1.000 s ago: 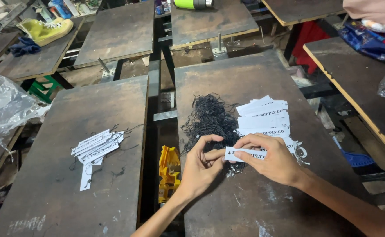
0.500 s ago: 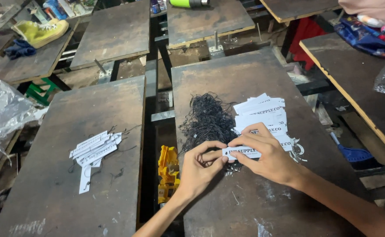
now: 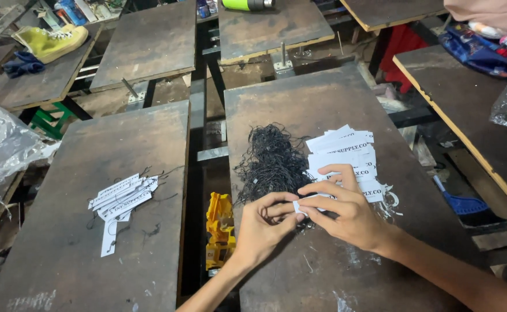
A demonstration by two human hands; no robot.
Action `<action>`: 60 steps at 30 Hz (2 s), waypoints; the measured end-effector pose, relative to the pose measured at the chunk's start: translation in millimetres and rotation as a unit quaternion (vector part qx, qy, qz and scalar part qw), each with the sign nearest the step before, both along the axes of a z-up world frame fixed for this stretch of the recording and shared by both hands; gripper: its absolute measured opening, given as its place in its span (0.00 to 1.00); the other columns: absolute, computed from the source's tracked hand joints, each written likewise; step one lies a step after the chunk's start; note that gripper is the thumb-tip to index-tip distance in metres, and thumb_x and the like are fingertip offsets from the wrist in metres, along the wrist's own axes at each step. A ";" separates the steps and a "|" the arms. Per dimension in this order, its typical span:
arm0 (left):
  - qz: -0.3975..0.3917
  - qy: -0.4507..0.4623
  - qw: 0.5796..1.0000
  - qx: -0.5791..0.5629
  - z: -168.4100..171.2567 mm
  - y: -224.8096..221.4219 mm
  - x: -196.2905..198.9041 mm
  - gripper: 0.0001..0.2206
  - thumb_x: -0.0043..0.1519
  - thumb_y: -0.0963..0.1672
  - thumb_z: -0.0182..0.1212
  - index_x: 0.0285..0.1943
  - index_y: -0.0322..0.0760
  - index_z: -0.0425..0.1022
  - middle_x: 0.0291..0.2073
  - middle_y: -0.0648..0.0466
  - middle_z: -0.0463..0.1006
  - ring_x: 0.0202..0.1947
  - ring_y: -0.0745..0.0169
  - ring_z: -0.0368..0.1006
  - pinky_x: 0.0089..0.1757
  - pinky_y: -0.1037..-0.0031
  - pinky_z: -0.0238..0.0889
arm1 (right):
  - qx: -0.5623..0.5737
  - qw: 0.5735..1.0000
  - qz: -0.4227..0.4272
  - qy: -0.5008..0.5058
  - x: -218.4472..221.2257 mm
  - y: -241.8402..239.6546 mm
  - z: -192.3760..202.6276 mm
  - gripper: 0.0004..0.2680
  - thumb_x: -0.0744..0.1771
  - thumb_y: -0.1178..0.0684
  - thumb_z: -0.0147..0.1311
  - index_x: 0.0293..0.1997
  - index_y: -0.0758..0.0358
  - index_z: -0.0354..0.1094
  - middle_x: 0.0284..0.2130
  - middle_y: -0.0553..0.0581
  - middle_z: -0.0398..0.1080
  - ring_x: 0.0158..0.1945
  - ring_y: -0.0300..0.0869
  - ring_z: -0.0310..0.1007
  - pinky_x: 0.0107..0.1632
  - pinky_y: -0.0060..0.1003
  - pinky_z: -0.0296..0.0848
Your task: Manually threading paper brand labels onto black elastic loops at a workbench.
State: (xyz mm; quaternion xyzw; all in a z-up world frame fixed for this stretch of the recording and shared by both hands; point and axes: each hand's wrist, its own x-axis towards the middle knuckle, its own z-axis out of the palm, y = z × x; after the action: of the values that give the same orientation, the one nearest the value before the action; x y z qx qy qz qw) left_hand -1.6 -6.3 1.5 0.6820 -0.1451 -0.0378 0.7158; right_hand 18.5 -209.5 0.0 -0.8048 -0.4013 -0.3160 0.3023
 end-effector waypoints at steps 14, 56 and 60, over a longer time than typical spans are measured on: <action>0.056 0.041 0.997 -0.019 8.3 6.7 10.8 0.13 0.54 0.37 0.71 0.48 0.27 0.80 0.33 0.41 0.87 0.32 0.71 0.75 0.32 0.80 0.77 | 0.056 0.996 -0.055 0.048 15.4 -19.8 8.5 0.02 0.63 0.57 0.62 0.30 0.54 0.76 0.33 0.49 0.78 0.49 0.51 0.70 0.56 0.47 0.68; 0.360 -0.237 0.902 -0.002 71.7 167.4 63.0 0.12 0.54 0.33 0.56 0.40 0.31 0.85 0.21 0.51 0.79 0.18 0.72 0.66 0.25 0.83 0.58 | 0.035 0.999 -0.006 0.008 21.1 -38.4 35.5 0.03 0.63 0.57 0.66 0.30 0.61 0.77 0.30 0.52 0.78 0.40 0.43 0.72 0.53 0.37 0.69; 0.476 -0.184 0.837 0.197 64.4 223.8 64.1 0.08 0.53 0.39 0.58 0.33 0.36 0.85 0.18 0.58 0.76 0.19 0.78 0.68 0.26 0.83 0.63 | 0.030 0.997 -0.075 0.011 25.3 -45.5 32.3 0.02 0.64 0.59 0.66 0.32 0.63 0.78 0.32 0.53 0.78 0.44 0.46 0.70 0.49 0.36 0.71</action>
State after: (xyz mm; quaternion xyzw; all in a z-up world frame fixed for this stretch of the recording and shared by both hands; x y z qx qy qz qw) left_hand 62.5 217.5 65.9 0.7880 0.0785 0.4062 0.4559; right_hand 43.9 -254.9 32.3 -0.8265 -0.3272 -0.3411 0.3058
